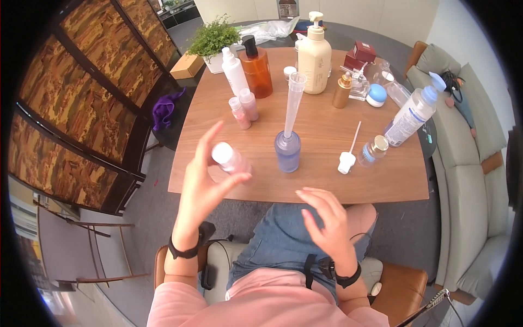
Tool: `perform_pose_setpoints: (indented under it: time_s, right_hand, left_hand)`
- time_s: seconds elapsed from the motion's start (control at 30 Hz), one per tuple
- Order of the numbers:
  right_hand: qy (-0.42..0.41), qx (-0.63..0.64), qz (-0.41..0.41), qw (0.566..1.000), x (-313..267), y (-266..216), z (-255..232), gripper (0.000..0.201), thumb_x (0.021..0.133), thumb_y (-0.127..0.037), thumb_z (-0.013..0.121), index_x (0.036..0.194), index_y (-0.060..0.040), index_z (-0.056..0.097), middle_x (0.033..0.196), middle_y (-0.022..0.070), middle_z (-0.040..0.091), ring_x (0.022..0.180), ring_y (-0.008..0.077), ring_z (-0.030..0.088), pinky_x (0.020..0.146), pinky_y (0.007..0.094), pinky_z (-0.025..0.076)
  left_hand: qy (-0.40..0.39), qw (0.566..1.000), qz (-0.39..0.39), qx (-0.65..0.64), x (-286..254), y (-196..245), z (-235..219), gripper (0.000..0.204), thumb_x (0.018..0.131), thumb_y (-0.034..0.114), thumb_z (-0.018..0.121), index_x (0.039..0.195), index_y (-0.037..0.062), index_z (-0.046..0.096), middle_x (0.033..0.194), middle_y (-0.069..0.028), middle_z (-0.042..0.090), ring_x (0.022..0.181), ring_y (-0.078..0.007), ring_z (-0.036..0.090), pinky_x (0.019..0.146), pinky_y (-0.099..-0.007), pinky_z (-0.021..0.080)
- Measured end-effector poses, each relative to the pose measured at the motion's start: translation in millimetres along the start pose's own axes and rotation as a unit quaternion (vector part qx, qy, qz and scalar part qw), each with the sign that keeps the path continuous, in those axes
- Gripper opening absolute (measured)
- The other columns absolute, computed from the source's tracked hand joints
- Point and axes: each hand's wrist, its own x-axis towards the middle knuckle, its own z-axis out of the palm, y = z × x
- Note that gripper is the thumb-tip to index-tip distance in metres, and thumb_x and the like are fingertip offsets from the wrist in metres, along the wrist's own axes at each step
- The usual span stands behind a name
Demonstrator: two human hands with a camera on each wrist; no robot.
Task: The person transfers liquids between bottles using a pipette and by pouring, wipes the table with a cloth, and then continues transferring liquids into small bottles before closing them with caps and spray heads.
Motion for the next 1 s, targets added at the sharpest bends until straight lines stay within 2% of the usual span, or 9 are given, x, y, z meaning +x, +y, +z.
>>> perform_pose_setpoints:
  time_s: [0.07, 0.13, 0.17, 0.4, 0.5, 0.73, 0.83, 0.9, 1.0]
  right_hand:
    - [-0.013, 0.009, -0.026, 1.0, 7.3, -8.8, 9.3, 0.048, 0.078, -0.003, 0.069, 0.125, -0.0033, 0.058, 0.117, 0.0156, 0.063, 0.112, 0.0317, 0.059, 0.094, 0.0396, 0.048]
    - [-0.002, 0.093, 0.024, 0.995, 14.9, -22.6, 17.8, 0.063, 0.079, -0.007, 0.072, 0.137, -0.0041, 0.048, 0.123, 0.0167, 0.061, 0.116, 0.0338, 0.057, 0.097, 0.0409, 0.046]
    - [-0.023, 0.131, 0.037, 0.99, 16.9, -24.6, 20.4, 0.074, 0.078, -0.009, 0.075, 0.143, -0.0046, 0.04, 0.126, 0.0181, 0.06, 0.114, 0.0334, 0.059, 0.096, 0.0404, 0.047]
    - [-0.018, 0.251, 0.087, 0.964, 15.7, -17.9, 28.9, 0.061, 0.074, -0.004, 0.076, 0.13, -0.0007, 0.05, 0.113, 0.0145, 0.064, 0.1, 0.023, 0.066, 0.086, 0.0341, 0.052]
    - [-0.04, 0.298, 0.117, 0.946, 14.1, -15.3, 25.1, 0.058, 0.074, -0.004, 0.075, 0.127, -0.0002, 0.052, 0.108, 0.0118, 0.064, 0.095, 0.0193, 0.065, 0.082, 0.0324, 0.052]
    - [-0.114, 0.292, 0.122, 0.942, 16.5, -18.2, 17.6, 0.056, 0.077, -0.001, 0.072, 0.128, 0.0008, 0.05, 0.111, 0.0074, 0.062, 0.102, 0.0154, 0.062, 0.086, 0.0305, 0.051]
    - [-0.092, 0.283, 0.095, 0.95, 21.4, -16.1, 19.7, 0.053, 0.077, -0.006, 0.076, 0.125, -0.0024, 0.054, 0.107, 0.0114, 0.064, 0.094, 0.02, 0.064, 0.078, 0.0326, 0.052]
    - [-0.01, 0.162, 0.043, 0.986, 26.7, -18.7, 18.0, 0.053, 0.075, -0.008, 0.078, 0.122, -0.0024, 0.055, 0.103, 0.0145, 0.064, 0.091, 0.0272, 0.065, 0.076, 0.0348, 0.052]
    - [0.004, 0.097, 0.017, 0.995, 39.3, -28.1, 6.2, 0.052, 0.072, -0.009, 0.079, 0.118, -0.0019, 0.056, 0.099, 0.0163, 0.063, 0.088, 0.0333, 0.064, 0.073, 0.0372, 0.051]
  left_hand:
    - [-0.014, 1.0, 0.016, -0.007, -8.9, 18.0, 3.5, 0.094, 0.066, 0.016, 0.087, 0.145, 0.0059, 0.036, 0.098, -0.0122, 0.066, 0.092, -0.0213, 0.065, 0.087, -0.034, 0.05]
    - [-0.071, 0.995, 0.012, -0.069, -16.6, 29.8, 7.3, 0.101, 0.06, 0.026, 0.091, 0.144, 0.0036, 0.04, 0.11, -0.0057, 0.056, 0.097, -0.0123, 0.055, 0.089, -0.0317, 0.047]
    - [-0.092, 0.992, 0.009, -0.08, -18.8, 34.3, 8.9, 0.099, 0.06, 0.027, 0.091, 0.142, 0.0035, 0.042, 0.108, -0.0068, 0.057, 0.096, -0.0151, 0.056, 0.089, -0.0323, 0.046]
    - [-0.116, 0.986, 0.117, -0.019, -16.3, 42.6, 12.7, 0.085, 0.067, 0.027, 0.085, 0.139, 0.0034, 0.047, 0.109, -0.0107, 0.059, 0.103, -0.0233, 0.056, 0.092, -0.0337, 0.042]
    - [-0.115, 0.976, 0.073, -0.172, -15.7, 47.0, 9.9, 0.072, 0.075, 0.022, 0.078, 0.137, 0.0017, 0.048, 0.11, -0.0119, 0.059, 0.105, -0.0252, 0.056, 0.094, -0.035, 0.042]
    - [-0.195, 0.959, 0.11, -0.173, -10.4, 52.6, 4.5, 0.042, 0.081, 0.014, 0.072, 0.121, 0.003, 0.064, 0.103, -0.01, 0.064, 0.098, -0.0237, 0.059, 0.09, -0.035, 0.045]
    - [-0.177, 0.965, 0.158, -0.114, -4.6, 56.5, 2.9, 0.036, 0.076, 0.018, 0.076, 0.109, 0.0052, 0.07, 0.096, -0.0074, 0.064, 0.091, -0.023, 0.059, 0.085, -0.0331, 0.046]
    - [-0.133, 0.977, 0.16, -0.048, -3.2, 62.2, 1.5, 0.037, 0.072, 0.023, 0.08, 0.102, 0.0045, 0.069, 0.092, -0.0061, 0.063, 0.088, -0.0242, 0.058, 0.083, -0.0321, 0.046]
    - [-0.066, 0.981, 0.183, 0.019, -0.4, 74.5, 3.3, 0.043, 0.07, 0.029, 0.082, 0.102, 0.0043, 0.066, 0.092, -0.0081, 0.061, 0.087, -0.0258, 0.057, 0.083, -0.0334, 0.045]
